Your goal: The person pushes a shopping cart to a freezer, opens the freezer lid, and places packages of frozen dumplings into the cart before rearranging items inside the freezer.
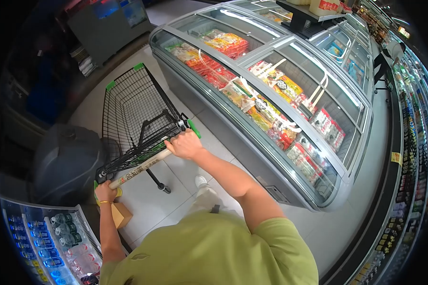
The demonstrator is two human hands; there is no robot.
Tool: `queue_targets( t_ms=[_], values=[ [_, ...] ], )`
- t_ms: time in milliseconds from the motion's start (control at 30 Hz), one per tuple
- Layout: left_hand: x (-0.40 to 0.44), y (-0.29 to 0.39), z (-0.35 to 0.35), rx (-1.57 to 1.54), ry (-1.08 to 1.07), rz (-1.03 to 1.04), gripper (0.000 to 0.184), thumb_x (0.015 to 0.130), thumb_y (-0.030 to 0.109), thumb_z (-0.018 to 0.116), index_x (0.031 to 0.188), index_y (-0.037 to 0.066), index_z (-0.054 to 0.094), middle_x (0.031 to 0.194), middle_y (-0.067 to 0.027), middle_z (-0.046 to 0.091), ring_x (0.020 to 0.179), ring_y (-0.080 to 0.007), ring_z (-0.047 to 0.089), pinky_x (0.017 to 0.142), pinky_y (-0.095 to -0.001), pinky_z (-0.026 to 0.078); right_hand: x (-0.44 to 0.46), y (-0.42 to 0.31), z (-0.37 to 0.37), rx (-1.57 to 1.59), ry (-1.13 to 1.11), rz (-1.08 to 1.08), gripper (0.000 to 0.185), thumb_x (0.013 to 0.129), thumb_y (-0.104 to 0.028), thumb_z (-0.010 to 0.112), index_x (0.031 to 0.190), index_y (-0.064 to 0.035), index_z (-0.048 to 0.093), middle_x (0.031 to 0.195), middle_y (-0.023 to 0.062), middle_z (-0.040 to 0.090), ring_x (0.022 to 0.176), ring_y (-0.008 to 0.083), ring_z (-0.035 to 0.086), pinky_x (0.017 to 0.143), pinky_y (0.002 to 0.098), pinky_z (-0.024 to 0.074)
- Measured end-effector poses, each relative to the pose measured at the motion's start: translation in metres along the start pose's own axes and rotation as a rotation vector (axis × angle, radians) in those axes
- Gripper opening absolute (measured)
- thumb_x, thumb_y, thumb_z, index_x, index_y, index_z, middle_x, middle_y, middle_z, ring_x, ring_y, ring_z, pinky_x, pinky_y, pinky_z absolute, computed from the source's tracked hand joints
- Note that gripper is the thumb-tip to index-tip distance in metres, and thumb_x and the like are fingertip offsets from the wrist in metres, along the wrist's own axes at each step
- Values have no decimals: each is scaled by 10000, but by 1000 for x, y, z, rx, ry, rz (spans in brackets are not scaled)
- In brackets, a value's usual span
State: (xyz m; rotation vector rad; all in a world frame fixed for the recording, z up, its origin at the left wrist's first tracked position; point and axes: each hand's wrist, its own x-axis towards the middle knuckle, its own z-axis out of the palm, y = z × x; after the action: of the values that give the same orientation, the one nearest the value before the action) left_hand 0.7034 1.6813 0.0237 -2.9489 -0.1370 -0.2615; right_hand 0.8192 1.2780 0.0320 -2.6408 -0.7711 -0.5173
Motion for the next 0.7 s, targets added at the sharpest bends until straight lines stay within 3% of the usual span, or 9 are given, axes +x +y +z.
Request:
queue_targets(
  t_ms=[33,167,267,333,367,500,700],
  values=[
    [12,-8,3,-10,-2,1,129,600,243,672,697,166,637,629,-113,630,598,-322,627,565,-429,504,9,1,5,5,-47,-16,476,921,-412,429,646,-91,648,601,81,626,587,239,608,665,357,448],
    [57,-27,7,-10,14,26,120,604,242,663,659,154,603,625,-117,625,595,-319,625,559,-431,501,39,11,10,50,12,-96,446,904,-439,466,688,-89,636,622,63,610,631,238,604,662,366,452],
    [96,-41,18,-14,30,29,122,603,239,661,647,150,589,628,-114,626,596,-318,625,557,-431,499,63,22,12,50,-31,-116,416,877,-460,511,736,-83,615,675,56,592,713,230,588,719,363,454],
    [113,-54,24,-25,18,38,123,603,235,661,644,149,585,632,-113,626,598,-319,625,556,-432,499,74,27,14,38,101,-199,401,856,-468,541,771,-79,595,728,62,578,795,228,562,820,369,438],
    [122,-57,27,-18,22,37,133,606,240,664,645,143,582,635,-112,627,606,-318,626,557,-432,499,79,29,15,36,100,-174,407,862,-469,539,806,-68,583,804,81,573,869,252,535,913,391,406],
    [158,-70,33,-28,16,56,162,611,251,680,658,129,586,642,-116,627,633,-325,628,567,-437,499,100,32,27,21,145,-108,405,841,-469,566,819,-65,585,836,72,571,899,246,523,937,422,389],
    [199,-81,34,-22,1,32,148,608,209,688,677,118,595,687,-128,638,656,-338,625,592,-443,496,135,37,52,150,-5,-15,400,845,-465,568,869,-67,601,877,70,569,922,254,513,946,432,377]
  ],
)
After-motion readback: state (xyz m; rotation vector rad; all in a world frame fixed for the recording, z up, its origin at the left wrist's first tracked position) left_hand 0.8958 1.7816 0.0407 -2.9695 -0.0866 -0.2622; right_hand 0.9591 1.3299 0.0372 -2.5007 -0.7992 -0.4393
